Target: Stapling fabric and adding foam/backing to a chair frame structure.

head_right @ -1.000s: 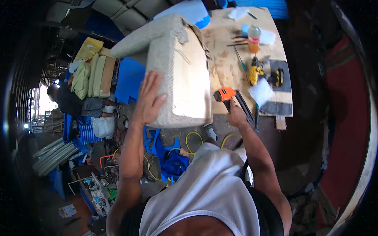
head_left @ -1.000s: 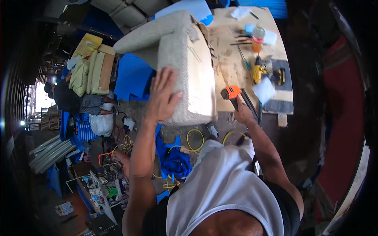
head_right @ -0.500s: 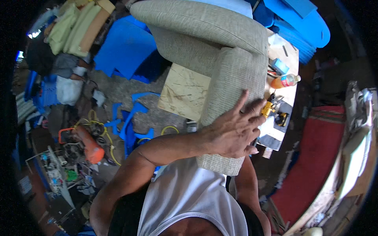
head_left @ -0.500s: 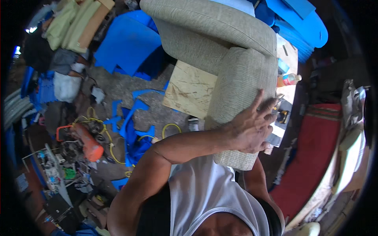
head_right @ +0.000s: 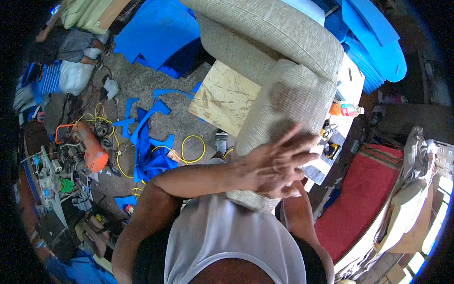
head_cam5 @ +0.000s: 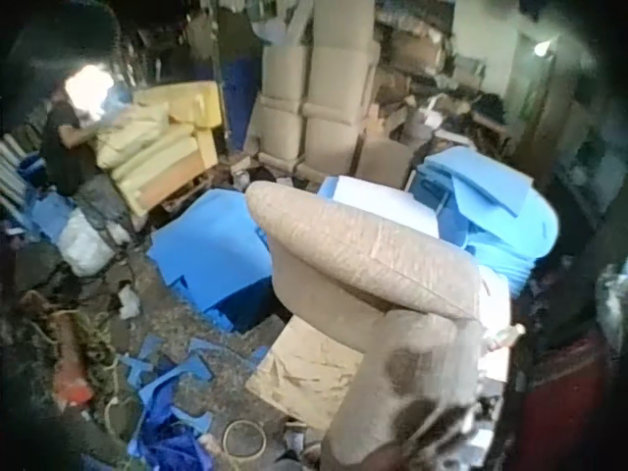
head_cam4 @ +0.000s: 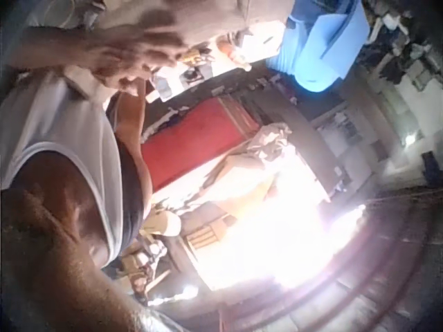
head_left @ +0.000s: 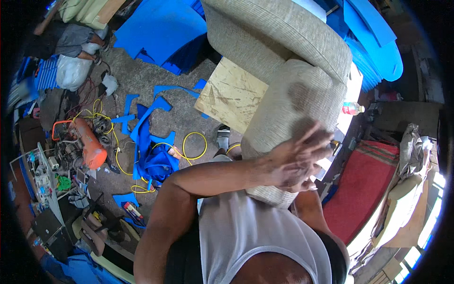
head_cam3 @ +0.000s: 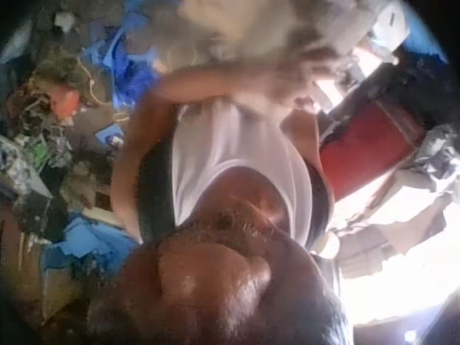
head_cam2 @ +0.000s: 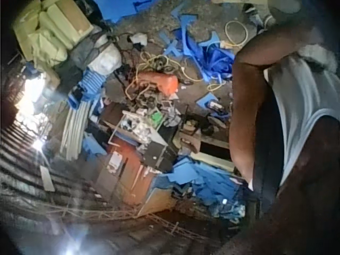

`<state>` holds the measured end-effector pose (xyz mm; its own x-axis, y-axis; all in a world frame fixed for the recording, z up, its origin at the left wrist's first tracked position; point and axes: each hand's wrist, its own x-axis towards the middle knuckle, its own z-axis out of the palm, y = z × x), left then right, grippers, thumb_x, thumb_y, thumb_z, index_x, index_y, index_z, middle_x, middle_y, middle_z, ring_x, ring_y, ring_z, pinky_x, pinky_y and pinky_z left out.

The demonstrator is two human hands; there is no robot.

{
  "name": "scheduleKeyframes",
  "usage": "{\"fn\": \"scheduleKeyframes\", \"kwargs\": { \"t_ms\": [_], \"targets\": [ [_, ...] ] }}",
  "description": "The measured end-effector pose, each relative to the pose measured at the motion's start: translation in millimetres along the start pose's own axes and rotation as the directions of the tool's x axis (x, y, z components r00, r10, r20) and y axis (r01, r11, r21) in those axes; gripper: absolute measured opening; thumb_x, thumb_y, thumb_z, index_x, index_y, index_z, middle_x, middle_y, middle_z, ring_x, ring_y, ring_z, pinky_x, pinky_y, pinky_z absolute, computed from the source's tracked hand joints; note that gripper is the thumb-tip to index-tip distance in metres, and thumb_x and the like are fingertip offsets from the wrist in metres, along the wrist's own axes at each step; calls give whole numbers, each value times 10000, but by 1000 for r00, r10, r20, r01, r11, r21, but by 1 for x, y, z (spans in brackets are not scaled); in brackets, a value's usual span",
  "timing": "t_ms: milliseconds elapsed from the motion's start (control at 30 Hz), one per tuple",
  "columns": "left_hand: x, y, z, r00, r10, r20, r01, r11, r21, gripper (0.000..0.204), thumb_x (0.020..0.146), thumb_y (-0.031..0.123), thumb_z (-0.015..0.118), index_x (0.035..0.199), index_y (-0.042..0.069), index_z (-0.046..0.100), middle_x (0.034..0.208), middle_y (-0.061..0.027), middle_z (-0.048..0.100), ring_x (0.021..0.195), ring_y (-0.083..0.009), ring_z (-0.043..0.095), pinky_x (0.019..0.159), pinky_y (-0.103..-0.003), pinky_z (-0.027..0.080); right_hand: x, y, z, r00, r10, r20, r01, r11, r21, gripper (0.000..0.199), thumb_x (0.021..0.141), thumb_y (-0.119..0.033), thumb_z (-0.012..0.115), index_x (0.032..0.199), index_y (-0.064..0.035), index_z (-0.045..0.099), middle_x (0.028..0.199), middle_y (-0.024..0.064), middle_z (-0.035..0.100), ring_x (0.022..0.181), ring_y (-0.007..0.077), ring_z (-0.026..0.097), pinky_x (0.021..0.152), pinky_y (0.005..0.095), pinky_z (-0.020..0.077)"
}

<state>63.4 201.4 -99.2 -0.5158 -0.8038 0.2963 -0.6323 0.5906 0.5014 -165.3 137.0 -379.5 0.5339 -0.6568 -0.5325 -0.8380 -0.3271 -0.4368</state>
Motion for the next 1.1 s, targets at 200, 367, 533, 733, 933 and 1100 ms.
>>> {"fn": "scheduleKeyframes", "kwargs": {
  "t_ms": [200, 367, 533, 733, 933, 1100],
  "targets": [
    [-29, 29, -21, 968, -249, 36, 249, 968, 6, 249, 788, 411, 705, 877, 181, 741, 1573, -94, 339, 1501, -413, 75, 1100, -753, 41, 58, 15, 2, 997, -60, -40, 67, 978, 200, 456, 909, -308, 585, 1311, -94, 562, 1132, 217, 665, 1001, 402, 648, 859, 494, 512],
    [-103, 43, -21, 849, -431, -306, 491, 857, 154, 546, 737, 404, 740, 1179, 92, 666, 1578, -213, 259, 1466, -471, 166, 1142, -647, 146, 47, -18, 11, 969, -15, -249, 136, 869, 475, 339, 945, -358, 541, 1004, -38, 636, 975, 247, 658, 985, 426, 624, 838, 483, 493],
    [-146, 48, 0, 668, -616, -417, 567, 784, -250, 1085, 694, 379, 783, 1510, -41, 204, 1573, -271, 217, 1474, -352, 199, 1182, -484, 191, 146, 68, 66, 881, 73, -468, 304, 671, 676, 390, 965, -414, 534, 1010, -42, 646, 891, 186, 682, 768, 371, 651, 704, 453, 509],
    [-235, 34, -23, 158, -981, -116, 605, 189, -774, 766, 955, 485, 529, 1478, -35, 321, 1490, -161, 418, 1313, -287, 460, 1112, -409, 334, 154, 25, -13, 983, 95, -158, 155, 36, 987, 652, 855, -654, 556, 1215, -111, 576, 1053, -10, 596, 883, 128, 544, 767, 297, 455],
    [-185, -53, -67, 84, -996, 34, 527, 16, -850, 730, 1012, 611, 303, 1458, 44, 417, 1422, -109, 518, 1272, -292, 493, 1093, -414, 356, 204, -17, 3, 973, 158, 171, -122, -281, 952, 657, 958, -659, 391, 1261, -115, 603, 1121, 51, 668, 976, 197, 619, 881, 375, 489],
    [-193, -60, -70, 69, -988, -141, 536, 156, -830, 698, 1045, 535, 250, 1407, -27, 453, 1392, -148, 523, 1277, -284, 485, 1091, -386, 354, 199, -35, 10, 983, 120, 142, -94, -344, 934, 585, 1025, -520, 342, 1270, -68, 620, 1132, 62, 689, 978, 188, 635, 949, 325, 467]
  ]
}}
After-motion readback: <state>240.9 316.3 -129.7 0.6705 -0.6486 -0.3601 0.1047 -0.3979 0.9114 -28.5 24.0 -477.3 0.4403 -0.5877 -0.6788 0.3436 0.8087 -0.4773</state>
